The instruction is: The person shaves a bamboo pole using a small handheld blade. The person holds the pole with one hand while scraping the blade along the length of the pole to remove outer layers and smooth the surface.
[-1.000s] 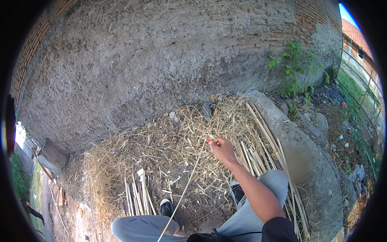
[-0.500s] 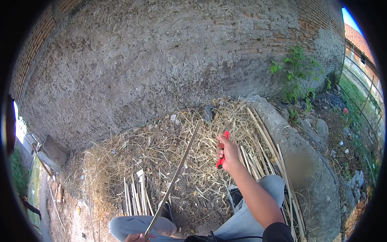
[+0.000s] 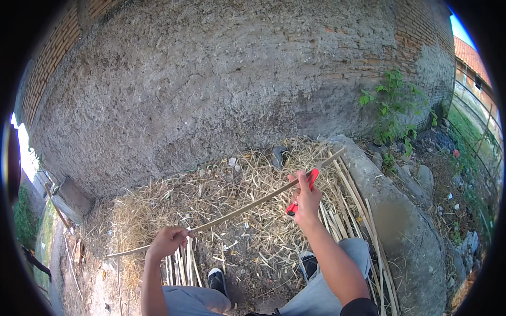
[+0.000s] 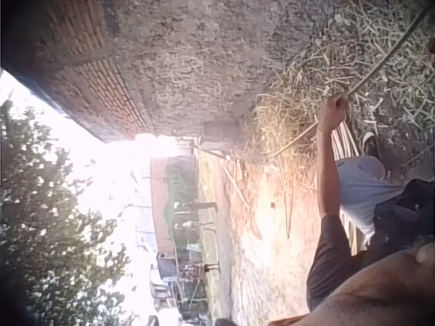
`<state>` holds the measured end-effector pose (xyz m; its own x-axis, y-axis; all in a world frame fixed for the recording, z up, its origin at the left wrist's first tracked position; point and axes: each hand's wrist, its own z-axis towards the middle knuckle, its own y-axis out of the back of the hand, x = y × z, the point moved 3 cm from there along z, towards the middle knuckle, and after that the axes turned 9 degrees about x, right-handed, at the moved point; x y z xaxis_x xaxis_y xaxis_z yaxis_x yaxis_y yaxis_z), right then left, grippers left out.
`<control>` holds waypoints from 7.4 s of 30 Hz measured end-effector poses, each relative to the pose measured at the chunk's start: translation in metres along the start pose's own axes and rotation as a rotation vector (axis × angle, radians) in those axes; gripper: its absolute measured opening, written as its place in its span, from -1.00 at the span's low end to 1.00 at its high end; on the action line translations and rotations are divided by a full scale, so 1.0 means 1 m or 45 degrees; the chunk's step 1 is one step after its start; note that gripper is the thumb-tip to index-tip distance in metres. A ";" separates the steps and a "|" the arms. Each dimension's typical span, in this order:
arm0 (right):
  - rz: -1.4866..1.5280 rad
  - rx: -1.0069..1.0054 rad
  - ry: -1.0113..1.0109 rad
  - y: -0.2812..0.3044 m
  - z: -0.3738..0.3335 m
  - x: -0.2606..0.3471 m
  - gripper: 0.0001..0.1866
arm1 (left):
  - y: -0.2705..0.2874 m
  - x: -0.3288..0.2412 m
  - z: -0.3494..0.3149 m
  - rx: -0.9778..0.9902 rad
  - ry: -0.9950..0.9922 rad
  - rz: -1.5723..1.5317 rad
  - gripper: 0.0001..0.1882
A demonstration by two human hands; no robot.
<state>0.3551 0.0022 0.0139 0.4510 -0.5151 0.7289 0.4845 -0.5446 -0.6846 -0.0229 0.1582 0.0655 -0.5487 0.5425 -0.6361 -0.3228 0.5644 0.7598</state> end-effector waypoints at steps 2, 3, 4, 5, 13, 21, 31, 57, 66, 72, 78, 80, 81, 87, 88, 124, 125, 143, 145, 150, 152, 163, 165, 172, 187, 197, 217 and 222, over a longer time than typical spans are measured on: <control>-0.035 -0.059 0.021 0.006 0.005 0.004 -0.64 | -0.012 -0.005 0.018 0.101 0.063 -0.013 -0.77; 0.025 -0.082 0.041 0.009 0.006 0.004 -0.77 | -0.014 0.000 0.026 0.159 0.155 0.096 -0.80; 0.018 -0.086 0.035 0.009 0.006 0.006 -0.77 | -0.018 0.005 0.031 0.164 0.159 0.089 -0.80; -0.014 -0.085 0.009 0.011 0.006 0.007 -0.78 | -0.020 0.008 0.036 0.043 0.056 0.045 -0.81; -0.038 -0.076 -0.071 0.025 0.000 0.006 -0.76 | -0.013 -0.001 0.037 -0.527 -0.177 0.096 -0.75; -0.178 0.044 -0.136 0.014 -0.010 0.005 -0.73 | -0.010 -0.008 0.020 -0.798 -0.244 0.385 -0.77; -0.167 0.074 -0.077 0.003 -0.022 -0.027 -0.77 | -0.067 -0.058 0.021 -0.568 -0.351 0.862 -0.39; -0.244 0.214 -0.127 -0.007 -0.034 -0.030 -0.75 | -0.061 -0.029 0.027 -0.801 -0.467 0.725 -0.73; -0.291 0.342 -0.096 -0.015 -0.040 -0.023 -0.77 | -0.048 -0.037 0.021 -0.911 -0.487 0.656 -0.70; -0.290 0.319 -0.037 -0.012 -0.038 -0.022 -0.69 | -0.040 -0.022 0.021 -0.898 -0.439 0.560 -0.61; -0.460 0.251 0.077 -0.008 -0.029 -0.008 -0.59 | -0.039 -0.029 0.015 -0.889 -0.452 0.518 -0.63; -0.370 0.176 0.151 -0.008 -0.023 0.002 -0.56 | -0.041 -0.031 0.013 -0.852 -0.461 0.458 -0.64; -0.320 0.154 0.110 -0.007 -0.020 0.008 -0.54 | -0.041 -0.034 0.010 -0.889 -0.468 0.477 -0.66; -0.102 0.106 0.178 0.000 -0.005 0.027 -0.45 | -0.044 -0.034 -0.002 -0.880 -0.510 0.455 -0.68; -0.076 0.090 0.190 0.000 -0.004 0.028 -0.47 | -0.045 -0.036 -0.004 -0.868 -0.516 0.475 -0.68; -1.512 -1.124 -0.656 0.498 -0.342 -0.048 -0.64 | -0.165 0.387 -0.342 -1.083 1.267 -0.820 -0.70; -1.577 -1.153 -0.719 0.481 -0.346 -0.046 -0.64 | -0.160 0.387 -0.348 -1.109 1.275 -0.809 -0.69; -2.055 -1.430 -0.618 0.540 -0.340 -0.041 -0.64 | -0.028 -0.185 -0.198 -0.167 -0.677 -1.828 -0.75; -2.039 -1.417 -0.635 0.539 -0.344 -0.033 -0.64 | -0.029 -0.226 -0.182 0.290 -0.783 -1.887 -0.77; -1.980 -1.353 -0.678 0.537 -0.348 -0.028 -0.65 | -0.024 -0.252 -0.172 0.379 -0.738 -1.970 -0.84; -1.953 -1.335 -0.702 0.541 -0.351 -0.020 -0.65 | -0.019 -0.259 -0.170 0.442 -0.786 -1.964 -0.83; -1.885 -1.263 -0.763 0.542 -0.359 -0.018 -0.66 | -0.017 -0.276 -0.179 0.147 -0.319 -1.995 -0.71; -1.876 -1.255 -0.762 0.544 -0.358 -0.010 -0.67 | -0.018 -0.273 -0.172 0.206 -0.468 -1.985 -0.70; -1.860 -1.183 -0.796 0.543 -0.359 -0.011 -0.68 | -0.017 -0.255 -0.160 0.144 -0.599 -1.913 -0.78; -1.814 -1.093 -0.853 0.544 -0.370 -0.012 -0.70 | -0.063 0.057 -0.108 -0.838 0.354 -1.122 -0.85; -1.778 -1.001 -0.876 0.542 -0.365 -0.014 -0.71 | -0.072 0.046 -0.105 -0.790 0.349 -1.298 -0.91; -1.235 -0.594 -0.820 0.502 -0.362 0.057 -0.75 | -0.077 0.035 -0.117 -0.780 0.317 -1.091 -0.82; -1.043 -0.422 -0.827 0.473 -0.318 0.099 -0.65 | -0.074 0.040 -0.131 -0.812 0.369 -0.979 -0.83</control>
<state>0.3901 -0.5166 -0.2392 0.4403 0.4780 0.7600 0.6358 -0.7637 0.1120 -0.1217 0.0565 0.0015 -0.1594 -0.0424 -0.9863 -0.9655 0.2150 0.1468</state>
